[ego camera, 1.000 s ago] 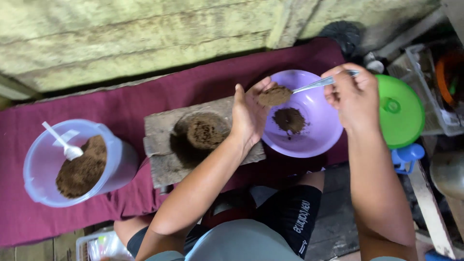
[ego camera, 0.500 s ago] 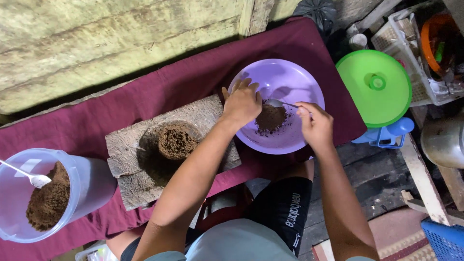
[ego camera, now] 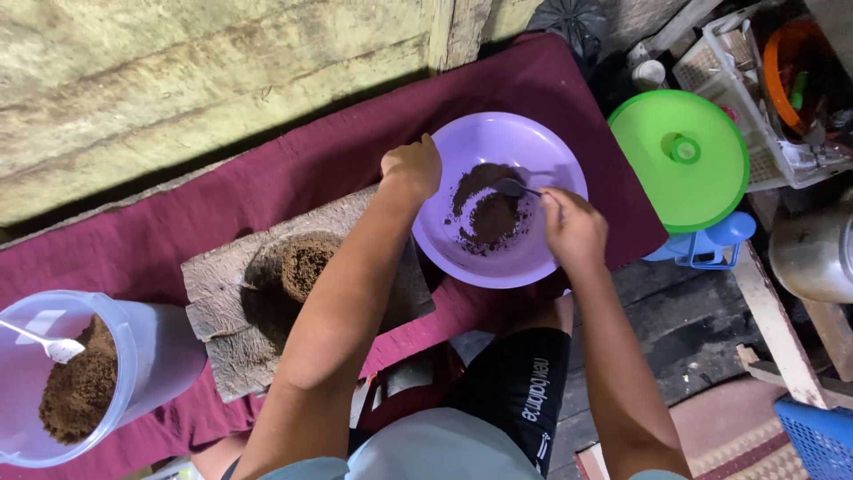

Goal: Scooping brown powder from a stone mortar into a purple plastic bowl using a spoon.

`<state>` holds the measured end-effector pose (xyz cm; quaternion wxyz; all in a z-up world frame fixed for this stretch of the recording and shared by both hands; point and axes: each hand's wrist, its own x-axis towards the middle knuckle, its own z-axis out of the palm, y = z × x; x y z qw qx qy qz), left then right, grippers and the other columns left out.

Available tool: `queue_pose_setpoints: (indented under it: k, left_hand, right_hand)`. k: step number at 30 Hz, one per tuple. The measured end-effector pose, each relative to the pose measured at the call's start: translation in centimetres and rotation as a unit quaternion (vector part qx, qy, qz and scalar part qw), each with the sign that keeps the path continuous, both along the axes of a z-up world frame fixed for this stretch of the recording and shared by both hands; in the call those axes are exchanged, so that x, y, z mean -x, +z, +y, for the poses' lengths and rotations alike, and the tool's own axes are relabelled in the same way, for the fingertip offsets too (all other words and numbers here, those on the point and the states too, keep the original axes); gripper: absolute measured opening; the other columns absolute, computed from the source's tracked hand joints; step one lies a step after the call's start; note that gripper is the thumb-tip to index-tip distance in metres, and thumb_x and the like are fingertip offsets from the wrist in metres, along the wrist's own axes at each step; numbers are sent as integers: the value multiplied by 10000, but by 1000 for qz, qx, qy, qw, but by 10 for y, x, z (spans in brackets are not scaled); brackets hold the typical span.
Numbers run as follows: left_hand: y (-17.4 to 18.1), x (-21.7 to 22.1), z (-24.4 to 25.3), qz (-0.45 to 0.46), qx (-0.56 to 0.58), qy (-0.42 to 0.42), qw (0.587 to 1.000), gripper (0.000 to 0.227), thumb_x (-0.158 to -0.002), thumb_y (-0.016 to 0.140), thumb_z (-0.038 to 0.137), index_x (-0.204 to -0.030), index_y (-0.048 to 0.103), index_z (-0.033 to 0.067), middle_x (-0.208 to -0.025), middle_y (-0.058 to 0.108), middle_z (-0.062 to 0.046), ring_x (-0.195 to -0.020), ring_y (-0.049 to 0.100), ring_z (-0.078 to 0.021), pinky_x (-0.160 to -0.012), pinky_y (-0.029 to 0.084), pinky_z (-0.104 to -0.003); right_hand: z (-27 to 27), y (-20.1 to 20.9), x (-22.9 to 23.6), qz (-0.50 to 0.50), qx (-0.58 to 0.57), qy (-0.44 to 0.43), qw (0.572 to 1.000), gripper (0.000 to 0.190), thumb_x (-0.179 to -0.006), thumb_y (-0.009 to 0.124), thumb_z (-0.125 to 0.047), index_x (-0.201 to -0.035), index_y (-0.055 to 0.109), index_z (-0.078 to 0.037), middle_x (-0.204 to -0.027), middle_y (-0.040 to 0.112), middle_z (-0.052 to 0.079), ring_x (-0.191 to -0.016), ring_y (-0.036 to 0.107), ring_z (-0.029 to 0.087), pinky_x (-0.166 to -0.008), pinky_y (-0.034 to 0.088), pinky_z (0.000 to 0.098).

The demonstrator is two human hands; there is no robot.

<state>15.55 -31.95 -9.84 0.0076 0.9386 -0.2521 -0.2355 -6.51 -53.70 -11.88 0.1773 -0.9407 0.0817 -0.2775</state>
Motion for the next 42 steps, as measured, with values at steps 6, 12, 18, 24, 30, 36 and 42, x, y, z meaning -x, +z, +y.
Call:
queue_pose_setpoints:
  k: [6,12,18,24,30,36,42]
  left_hand:
    - [10,12,-6,22,-37,31,999,658,-985,423,26,-1614,228,0,-1241,671,-239,-1098,685,-418,-708,581,-623]
    - [6,13,-6,2,-53,19,998,673,-976,416,11,-1622,229,26,-1191,695,-218,-1049,714,-384,-697,596,-590]
    - [-5,6,-7,-2,-52,15,999,702,-951,440,1,-1621,233,36,-1189,690,-225,-1051,699,-402,-674,588,-587]
    - [-16,2,-10,9,-56,24,998,694,-969,419,36,-1627,198,48,-1235,668,-214,-1074,685,-386,-650,578,-612]
    - [-6,6,-10,10,-61,10,998,688,-973,415,24,-1622,186,16,-1229,667,-224,-1079,681,-394,-652,572,-608]
    - [-21,1,-9,-9,-61,-1,998,693,-969,436,27,-1622,203,28,-1221,673,-213,-1060,686,-388,-627,576,-604]
    - [-1,6,-5,5,-44,12,999,664,-979,388,25,-1620,215,30,-1259,672,-193,-1085,692,-387,-643,579,-598]
  right_hand:
    - [43,19,33,4,-51,29,998,134,-1023,670,-254,-995,790,-200,-805,762,34,-790,743,280,-707,592,371]
    - [4,-7,-22,-69,-4,-11,998,136,-1023,658,-151,-1047,792,-154,-839,761,85,-789,737,325,-707,587,440]
    - [30,-13,-46,-31,-165,47,985,177,-989,623,-100,-1031,778,-175,-831,767,51,-838,742,323,-767,576,396]
    - [40,44,3,57,-123,100,986,167,-1039,629,-192,-1082,786,-158,-821,777,67,-825,754,302,-749,591,402]
    - [54,66,46,97,-106,126,982,154,-990,662,-217,-1019,782,-124,-864,769,164,-849,729,415,-741,577,499]
    - [17,-10,-7,9,-43,44,998,190,-1063,614,-219,-1133,788,-191,-846,764,42,-834,745,275,-788,584,380]
    - [11,-16,10,-70,120,-82,987,211,-1039,618,-153,-1189,767,-158,-902,732,62,-843,718,266,-758,569,377]
